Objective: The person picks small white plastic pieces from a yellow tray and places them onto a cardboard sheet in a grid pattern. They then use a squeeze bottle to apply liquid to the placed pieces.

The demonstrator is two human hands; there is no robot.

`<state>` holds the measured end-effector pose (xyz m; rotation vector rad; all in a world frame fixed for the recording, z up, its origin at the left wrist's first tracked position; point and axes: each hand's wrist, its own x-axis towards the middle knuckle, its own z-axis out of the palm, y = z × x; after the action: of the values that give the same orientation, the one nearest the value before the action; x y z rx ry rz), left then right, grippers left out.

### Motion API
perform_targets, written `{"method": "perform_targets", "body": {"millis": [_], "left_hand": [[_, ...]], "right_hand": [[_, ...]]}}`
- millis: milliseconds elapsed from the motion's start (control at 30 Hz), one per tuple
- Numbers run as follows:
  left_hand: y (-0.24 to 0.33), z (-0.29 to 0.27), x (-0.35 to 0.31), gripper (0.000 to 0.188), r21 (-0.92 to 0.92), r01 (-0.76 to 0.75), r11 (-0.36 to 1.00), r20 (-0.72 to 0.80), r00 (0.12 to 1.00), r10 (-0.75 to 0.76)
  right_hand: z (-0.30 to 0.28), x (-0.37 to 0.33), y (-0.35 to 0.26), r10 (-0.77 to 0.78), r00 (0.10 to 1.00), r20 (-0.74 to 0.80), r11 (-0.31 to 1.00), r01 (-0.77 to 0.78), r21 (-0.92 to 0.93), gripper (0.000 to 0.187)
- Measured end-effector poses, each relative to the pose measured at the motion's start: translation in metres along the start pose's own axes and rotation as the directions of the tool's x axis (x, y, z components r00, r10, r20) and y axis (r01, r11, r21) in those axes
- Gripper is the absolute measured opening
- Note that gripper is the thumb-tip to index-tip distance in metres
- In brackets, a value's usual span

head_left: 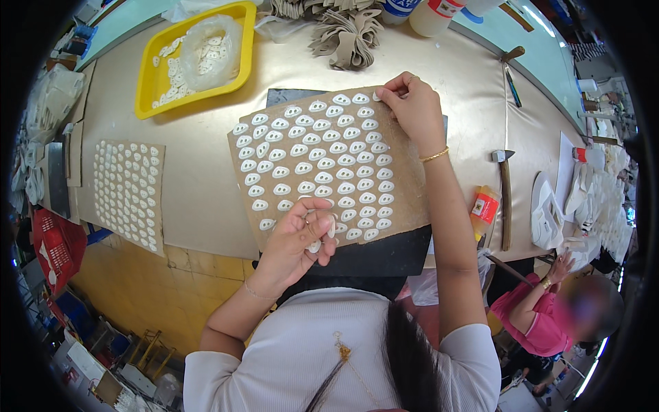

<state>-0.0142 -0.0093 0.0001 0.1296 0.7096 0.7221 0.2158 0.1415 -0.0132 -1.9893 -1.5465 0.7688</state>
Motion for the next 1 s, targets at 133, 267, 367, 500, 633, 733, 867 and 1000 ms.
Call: {"method": "perform_targets", "body": {"millis": [133,267,367,500,633,733,867,1000], "left_hand": [[0.004,-0.004,0.005,0.022,-0.005,-0.006,1.000,0.025,1.000,0.006],[0.010,0.007,0.012,0.021,0.113,-0.097,0.989,-0.079,0.991,0.106],[0.012,0.009,0.015,0.018,0.191,-0.159,0.969,-0.113,0.977,0.182],[0.014,0.009,0.018,0.013,0.247,-0.199,0.949,-0.099,0.969,0.229],[0.012,0.006,0.019,0.014,0.255,-0.166,0.953,-0.076,0.979,0.191],[0.008,0.005,0.021,0.014,0.194,-0.165,0.967,-0.073,0.981,0.182],[0.004,0.022,0.025,0.014,0.237,-0.248,0.939,-0.059,0.961,0.269],[0.003,0.027,0.026,0.017,0.467,-0.358,0.809,-0.012,0.912,0.410]], "right_hand": [[0.008,0.000,0.006,-0.183,0.974,-0.132,0.950,0.140,-0.281,0.018],[0.008,-0.012,-0.002,-0.263,0.953,-0.150,0.961,0.245,-0.126,0.023],[-0.010,-0.048,-0.026,-0.134,0.939,0.318,0.948,0.028,0.317,0.021],[-0.008,-0.098,-0.029,-0.201,0.776,0.597,0.887,-0.116,0.448,0.013],[-0.011,-0.111,-0.031,-0.145,0.835,0.531,0.879,-0.137,0.456,0.013],[-0.014,-0.112,-0.028,-0.045,0.846,0.532,0.791,-0.294,0.536,0.018],[-0.027,-0.110,-0.036,-0.078,0.761,0.643,0.799,-0.338,0.497,0.013],[-0.021,-0.116,-0.030,-0.037,0.744,0.668,0.676,-0.474,0.565,0.013]]}}
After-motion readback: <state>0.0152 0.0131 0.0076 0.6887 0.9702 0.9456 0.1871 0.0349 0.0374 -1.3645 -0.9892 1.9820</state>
